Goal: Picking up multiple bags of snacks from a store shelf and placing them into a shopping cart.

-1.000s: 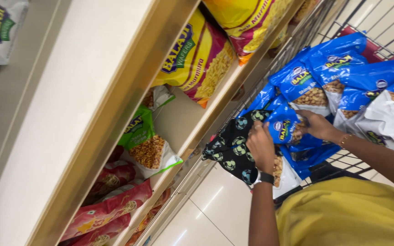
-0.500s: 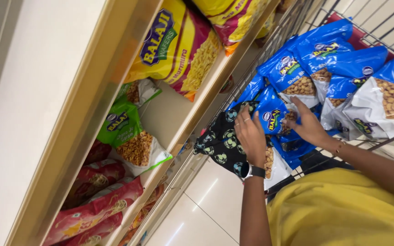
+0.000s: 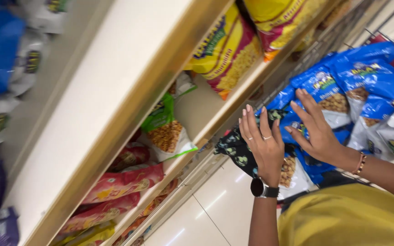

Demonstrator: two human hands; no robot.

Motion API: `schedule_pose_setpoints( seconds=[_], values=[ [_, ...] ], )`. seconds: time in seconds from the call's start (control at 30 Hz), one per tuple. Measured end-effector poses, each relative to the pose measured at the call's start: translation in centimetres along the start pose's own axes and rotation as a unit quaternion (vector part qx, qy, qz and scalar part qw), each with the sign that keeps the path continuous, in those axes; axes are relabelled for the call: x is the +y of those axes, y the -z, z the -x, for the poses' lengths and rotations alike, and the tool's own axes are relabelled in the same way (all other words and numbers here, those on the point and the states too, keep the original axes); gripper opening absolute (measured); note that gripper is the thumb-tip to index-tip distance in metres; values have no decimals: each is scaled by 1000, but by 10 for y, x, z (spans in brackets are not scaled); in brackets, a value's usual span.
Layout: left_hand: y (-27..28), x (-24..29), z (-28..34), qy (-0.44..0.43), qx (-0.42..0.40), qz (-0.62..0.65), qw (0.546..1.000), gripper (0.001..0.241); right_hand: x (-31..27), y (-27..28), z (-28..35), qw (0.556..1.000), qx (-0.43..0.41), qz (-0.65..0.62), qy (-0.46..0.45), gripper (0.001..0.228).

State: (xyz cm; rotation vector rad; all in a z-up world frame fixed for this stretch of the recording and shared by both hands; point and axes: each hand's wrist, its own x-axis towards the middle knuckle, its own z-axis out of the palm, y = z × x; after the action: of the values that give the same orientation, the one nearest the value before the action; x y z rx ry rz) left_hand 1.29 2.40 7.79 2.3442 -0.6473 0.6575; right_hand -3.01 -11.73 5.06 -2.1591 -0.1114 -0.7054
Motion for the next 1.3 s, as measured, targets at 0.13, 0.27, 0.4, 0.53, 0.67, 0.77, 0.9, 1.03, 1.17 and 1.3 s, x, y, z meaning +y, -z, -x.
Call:
schedule_pose_setpoints(
  seconds=[0.13, 0.27, 0.4, 0.53, 0.67, 0.77, 0.9, 1.03, 1.17, 1.3],
  values=[
    [30, -5, -22, -41, 47, -60, 996, 47, -18, -3, -39, 992, 9, 32, 124, 61],
    [67, -18, -52, -94, 102, -123, 983, 53, -46, -3, -89, 971, 37, 51, 230, 58],
    [125, -27, -106, -137, 183, -175, 958, 56, -97, -6, -154, 946, 90, 44, 309, 60],
    [190, -33, -162, -121, 175, -260, 942, 57, -156, 2, -215, 929, 103, 49, 352, 62],
    [247, -32, -208, -107, 141, -230, 957, 70, -207, 3, -270, 913, 66, 130, 382, 65],
    [254, -75, -236, -79, 45, -208, 974, 63, -206, -20, -311, 913, -21, 142, 381, 67],
    [252, -120, -271, -15, -14, -228, 973, 75, -211, -62, -364, 911, -111, 201, 343, 70],
    [234, -159, -312, -43, -25, -356, 933, 85, -206, -100, -408, 880, -141, 339, 301, 73],
    [201, -210, -342, -82, 1, -461, 884, 78, -193, -135, -439, 858, -133, 404, 288, 63],
    [197, -212, -357, -110, 28, -501, 858, 67, -182, -157, -468, 857, -124, 414, 282, 66]
  ],
)
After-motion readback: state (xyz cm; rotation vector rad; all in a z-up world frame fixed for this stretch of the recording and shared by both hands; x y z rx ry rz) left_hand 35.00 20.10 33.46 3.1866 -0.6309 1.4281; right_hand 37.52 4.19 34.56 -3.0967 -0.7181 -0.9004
